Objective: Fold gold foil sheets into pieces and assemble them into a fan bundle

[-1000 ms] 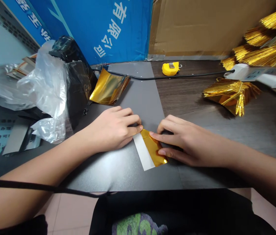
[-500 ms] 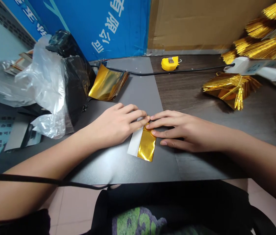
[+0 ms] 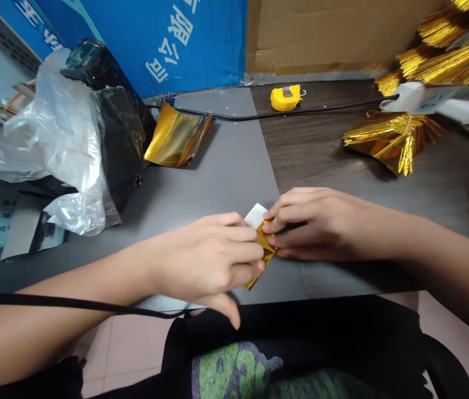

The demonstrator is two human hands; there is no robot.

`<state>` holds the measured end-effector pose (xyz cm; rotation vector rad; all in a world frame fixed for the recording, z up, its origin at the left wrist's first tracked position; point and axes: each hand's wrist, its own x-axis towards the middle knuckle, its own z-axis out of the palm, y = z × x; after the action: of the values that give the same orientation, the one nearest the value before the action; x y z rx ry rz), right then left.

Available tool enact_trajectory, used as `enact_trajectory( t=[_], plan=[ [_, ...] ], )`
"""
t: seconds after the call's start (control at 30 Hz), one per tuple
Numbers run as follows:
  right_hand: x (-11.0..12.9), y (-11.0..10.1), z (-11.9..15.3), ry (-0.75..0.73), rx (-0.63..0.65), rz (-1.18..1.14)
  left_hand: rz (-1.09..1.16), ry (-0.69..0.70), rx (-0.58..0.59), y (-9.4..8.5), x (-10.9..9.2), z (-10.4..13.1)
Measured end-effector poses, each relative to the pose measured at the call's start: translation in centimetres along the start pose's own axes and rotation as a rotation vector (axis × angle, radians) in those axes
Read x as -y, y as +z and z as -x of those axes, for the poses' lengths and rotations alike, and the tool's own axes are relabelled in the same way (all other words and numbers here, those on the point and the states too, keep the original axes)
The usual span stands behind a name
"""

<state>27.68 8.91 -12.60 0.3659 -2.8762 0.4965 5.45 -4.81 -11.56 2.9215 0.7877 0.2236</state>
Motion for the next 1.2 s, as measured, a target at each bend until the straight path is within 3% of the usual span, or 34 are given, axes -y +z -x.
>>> enact_trajectory(
  t=[0.1,0.23,0.43,0.6,0.87,1.0,1.2],
  plan=[
    [1.0,-0.2,-0.2,-0.029,0.083,-0.071,-0.027,0.034,-0.031,0.3,-1.8,-0.6],
    [1.4,-0.1,-0.2,-0.020,0.097,-0.087,-0.015,-0.022,-0.169,0.4,-2.8,-0.8],
    [0.4,0.4,0.1,0.051,-0.052,0.063,0.007,-0.115,-0.155,0.0,0.2,0.2],
    [0.4,1.3,-0.2,0.114,-0.125,-0.080,0.115,-0.187,-0.122,0.1,2.1,0.6],
    [1.1,1.7,-1.1,0.142,-0.081,-0.328,0.215,-0.324,-0.096,0.0,2.2,0.6],
    [1.6,2.2,-1.7,0.213,-0.129,-0.310,0.304,-0.476,-0.092,0.1,2.0,0.5],
    [2.2,3.1,-2.2,0.308,-0.213,-0.244,0.285,-0.574,-0.061,0.0,1.9,0.5]
  ],
)
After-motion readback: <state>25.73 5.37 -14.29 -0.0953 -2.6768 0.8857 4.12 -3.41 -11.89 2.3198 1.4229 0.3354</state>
